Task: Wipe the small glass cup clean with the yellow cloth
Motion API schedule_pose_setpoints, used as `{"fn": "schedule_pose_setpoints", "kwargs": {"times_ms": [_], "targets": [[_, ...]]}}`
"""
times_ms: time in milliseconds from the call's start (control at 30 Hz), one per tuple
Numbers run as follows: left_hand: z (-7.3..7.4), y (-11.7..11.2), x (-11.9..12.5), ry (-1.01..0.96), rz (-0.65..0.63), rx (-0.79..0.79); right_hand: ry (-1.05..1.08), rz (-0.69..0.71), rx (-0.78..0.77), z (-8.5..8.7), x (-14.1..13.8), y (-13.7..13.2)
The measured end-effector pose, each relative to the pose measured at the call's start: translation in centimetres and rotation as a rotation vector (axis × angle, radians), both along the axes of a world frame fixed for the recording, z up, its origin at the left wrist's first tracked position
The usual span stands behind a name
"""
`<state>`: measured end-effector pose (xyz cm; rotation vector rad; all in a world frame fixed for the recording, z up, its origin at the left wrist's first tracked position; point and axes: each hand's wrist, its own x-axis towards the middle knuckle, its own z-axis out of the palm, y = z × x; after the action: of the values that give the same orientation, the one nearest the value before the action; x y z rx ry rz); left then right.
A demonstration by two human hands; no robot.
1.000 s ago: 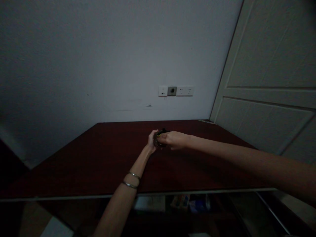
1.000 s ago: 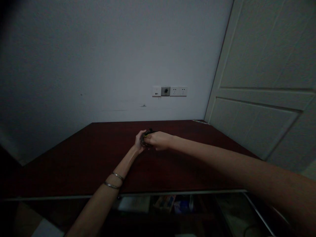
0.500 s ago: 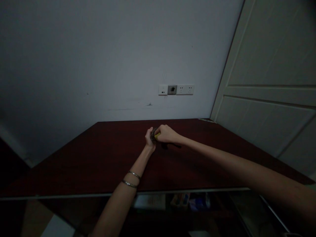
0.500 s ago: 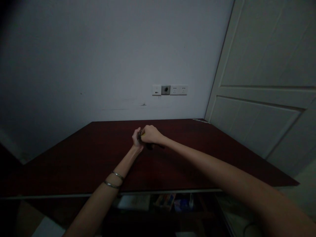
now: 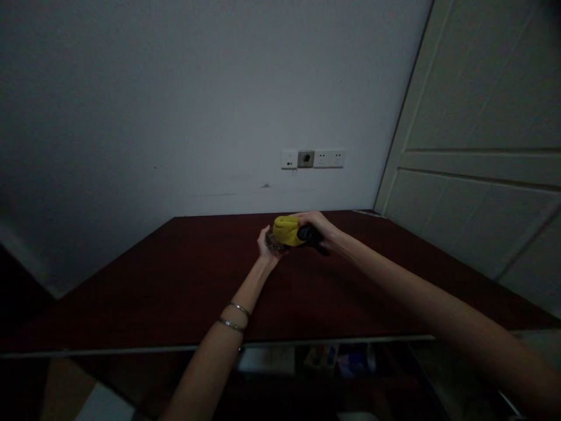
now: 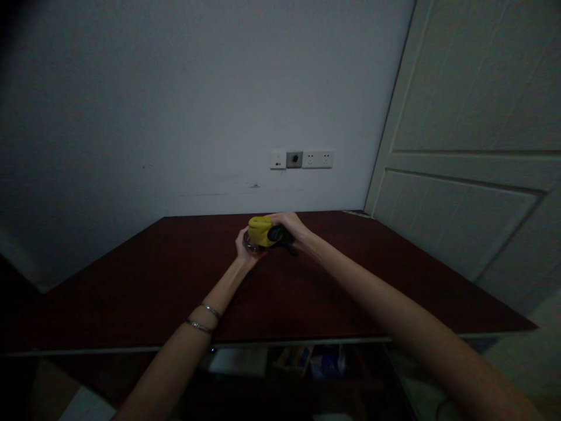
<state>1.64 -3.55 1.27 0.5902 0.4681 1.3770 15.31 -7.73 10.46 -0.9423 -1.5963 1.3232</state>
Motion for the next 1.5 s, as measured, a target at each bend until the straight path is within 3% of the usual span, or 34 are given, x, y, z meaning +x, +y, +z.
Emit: {"fn": "schedule_pose_setpoints", "kwargs": {"times_ms": [67,167,333,533,833,1033,1133,1367,1500], "targets": [[0.1,0.0,-0.3,0.046,-0.119,-0.051,-0.067,-0.109,0.299,0.4,0.2,-0.1],[0.0,0.0,-0.6,0.072,-0.221,-0.071,-0.287,-0.061,0.667,0.2,0.3,-0.4],[-0.3,0.2,-0.2,0.004,-0.107,-0.024,-0.672,0.032,0.973,-1.5,-0.2,-1.6],[-0.5,0.3,-0.5,-0.220,-0.073,0.052,-0.960,-0.164,1.289,-3.9,-0.9,-2.4],[-0.7,0.2,-0.1,-0.171,-0.030,0.094,-1.009,-0.252,1.279,-8.0,-2.9,-2.1],[-0.7,0.5,-0.4,-0.137,0.054,0.136,-1.083,-0.169,1.371,-8.5,-2.5,-0.7],[-0.7,0.6,-0.5,-0.100,0.028,0.196,-1.151,-0.139,1.377,-8.5,-1.9,-0.5],[-0.3,0.2,-0.7,-0.011,-0.054,0.344,-1.142,-0.305,1.205,-9.3,-2.7,-2.4],[-0.1,0.0,-0.8,0.029,-0.055,0.348,-1.123,-0.384,1.049,-10.1,-4.0,-3.5]]}}
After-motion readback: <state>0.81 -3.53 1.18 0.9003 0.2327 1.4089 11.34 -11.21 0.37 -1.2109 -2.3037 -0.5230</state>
